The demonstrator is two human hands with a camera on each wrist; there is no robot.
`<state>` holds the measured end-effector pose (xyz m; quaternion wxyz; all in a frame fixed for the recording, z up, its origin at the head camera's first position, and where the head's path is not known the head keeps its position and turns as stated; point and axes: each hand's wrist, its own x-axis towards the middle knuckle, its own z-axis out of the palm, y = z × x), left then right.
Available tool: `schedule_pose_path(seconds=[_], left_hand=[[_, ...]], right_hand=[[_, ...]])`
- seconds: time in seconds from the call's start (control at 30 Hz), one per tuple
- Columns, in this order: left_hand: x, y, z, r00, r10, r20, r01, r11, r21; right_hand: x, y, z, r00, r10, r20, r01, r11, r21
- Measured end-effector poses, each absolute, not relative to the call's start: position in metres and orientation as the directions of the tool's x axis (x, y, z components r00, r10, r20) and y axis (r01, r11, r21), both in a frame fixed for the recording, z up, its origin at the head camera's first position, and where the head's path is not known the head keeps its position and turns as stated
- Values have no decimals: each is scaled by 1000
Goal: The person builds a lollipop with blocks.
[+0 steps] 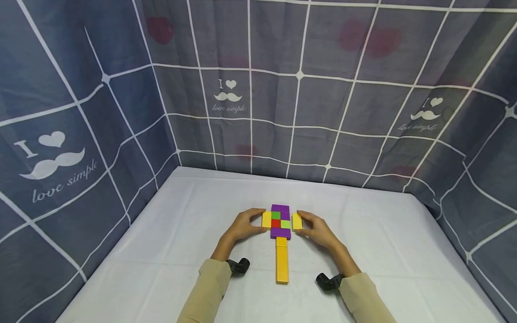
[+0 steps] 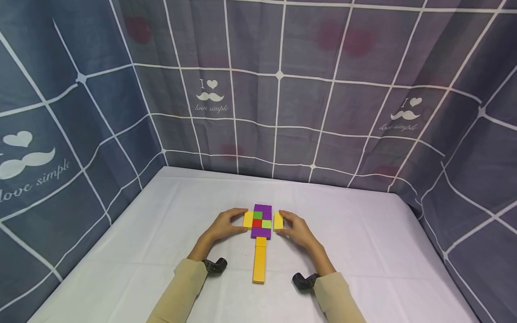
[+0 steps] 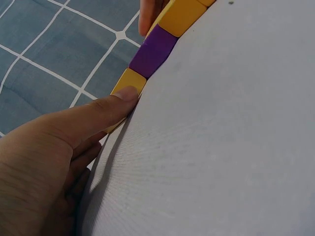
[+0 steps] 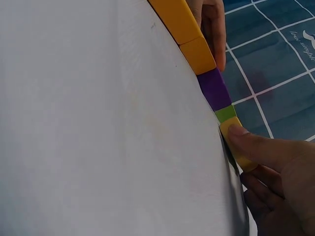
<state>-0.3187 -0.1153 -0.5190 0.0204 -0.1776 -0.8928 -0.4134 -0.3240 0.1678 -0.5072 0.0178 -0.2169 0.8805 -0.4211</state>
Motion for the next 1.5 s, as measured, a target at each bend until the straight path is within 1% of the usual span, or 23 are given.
schedule_pose_path(seconds=[0.17, 0.4, 0.7, 0.9, 1.07, 1.27, 1.5], left_hand=[[-319, -115, -519, -938, 294, 182, 329, 600, 729], [-318, -115, -516, -935, 302, 188, 340, 602, 723], [-316, -116, -516, -921, 314, 232, 382, 600, 703], [-318, -115, -516, -939, 294, 178, 327, 605, 726], [-318, -114, -515, -940, 295, 173, 324, 608, 724], [-318, -114, -516, -938, 297, 175, 328, 606, 725], [-317, -113, -517, -940, 295, 171, 323, 612, 722]], right_hand=[[-322, 166, -510, -907, -394, 150, -362, 546, -755], [-311, 168, -514, -928, -327, 179, -339, 539, -771], [-304, 168, -520, -897, -315, 309, -437, 543, -717], [-304, 165, -524, -877, -297, 377, -480, 541, -691], [-304, 165, -525, -877, -291, 382, -480, 577, -661], [-301, 164, -525, -863, -298, 408, -503, 588, -633], [-300, 164, -527, -865, -297, 405, -499, 605, -621]])
